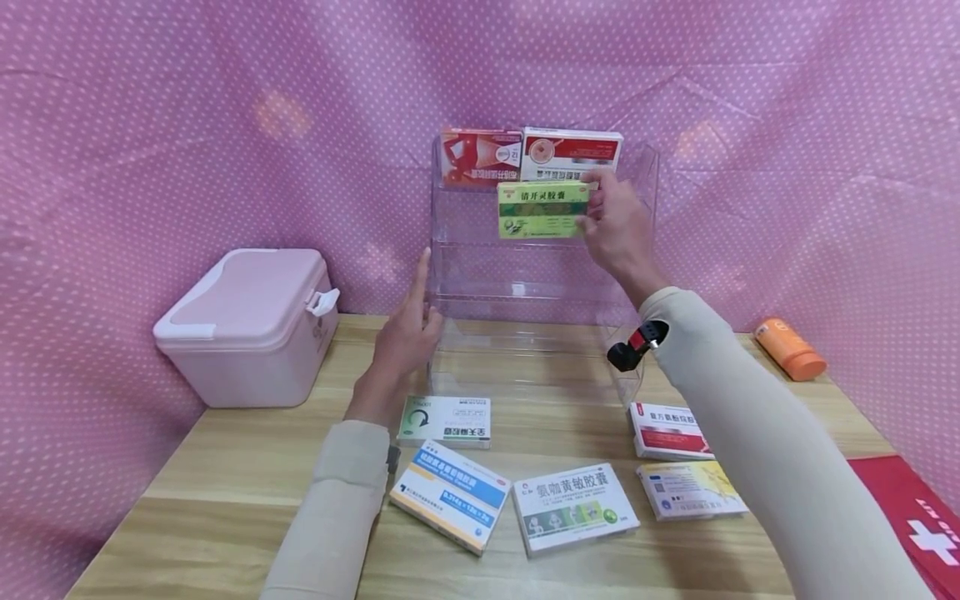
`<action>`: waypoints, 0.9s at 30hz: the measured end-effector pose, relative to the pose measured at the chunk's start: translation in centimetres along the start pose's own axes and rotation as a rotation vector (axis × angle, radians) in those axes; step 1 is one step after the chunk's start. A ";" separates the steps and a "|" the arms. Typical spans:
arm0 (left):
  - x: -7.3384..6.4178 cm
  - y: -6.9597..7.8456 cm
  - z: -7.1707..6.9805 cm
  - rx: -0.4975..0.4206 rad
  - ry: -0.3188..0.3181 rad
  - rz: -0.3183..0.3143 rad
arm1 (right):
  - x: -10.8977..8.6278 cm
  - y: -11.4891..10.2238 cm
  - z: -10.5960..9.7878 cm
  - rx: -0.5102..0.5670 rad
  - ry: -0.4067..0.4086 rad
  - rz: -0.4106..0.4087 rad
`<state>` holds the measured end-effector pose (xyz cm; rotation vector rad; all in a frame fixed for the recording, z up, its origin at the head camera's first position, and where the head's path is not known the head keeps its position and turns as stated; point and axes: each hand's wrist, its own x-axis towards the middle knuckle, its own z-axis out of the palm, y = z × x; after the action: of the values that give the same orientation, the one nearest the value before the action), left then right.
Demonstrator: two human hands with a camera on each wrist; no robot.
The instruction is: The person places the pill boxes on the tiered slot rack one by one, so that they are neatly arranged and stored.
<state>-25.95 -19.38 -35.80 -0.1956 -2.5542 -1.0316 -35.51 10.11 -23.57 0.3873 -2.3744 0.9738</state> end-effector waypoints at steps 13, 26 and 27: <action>0.0 0.0 0.0 0.000 0.005 0.005 | 0.5 -3.7 3.6 0.005 -0.158 -0.009; 0.2 -0.2 0.2 -0.011 -0.004 0.009 | -0.3 -4.0 2.9 -0.051 -0.374 -0.094; 0.2 -0.2 0.2 -0.012 -0.007 0.008 | -0.4 -3.9 2.7 -0.061 -0.389 -0.094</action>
<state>-26.26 -19.39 -35.97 -0.2128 -2.5519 -1.0447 -34.43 5.50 -23.24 0.7130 -2.6933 0.8410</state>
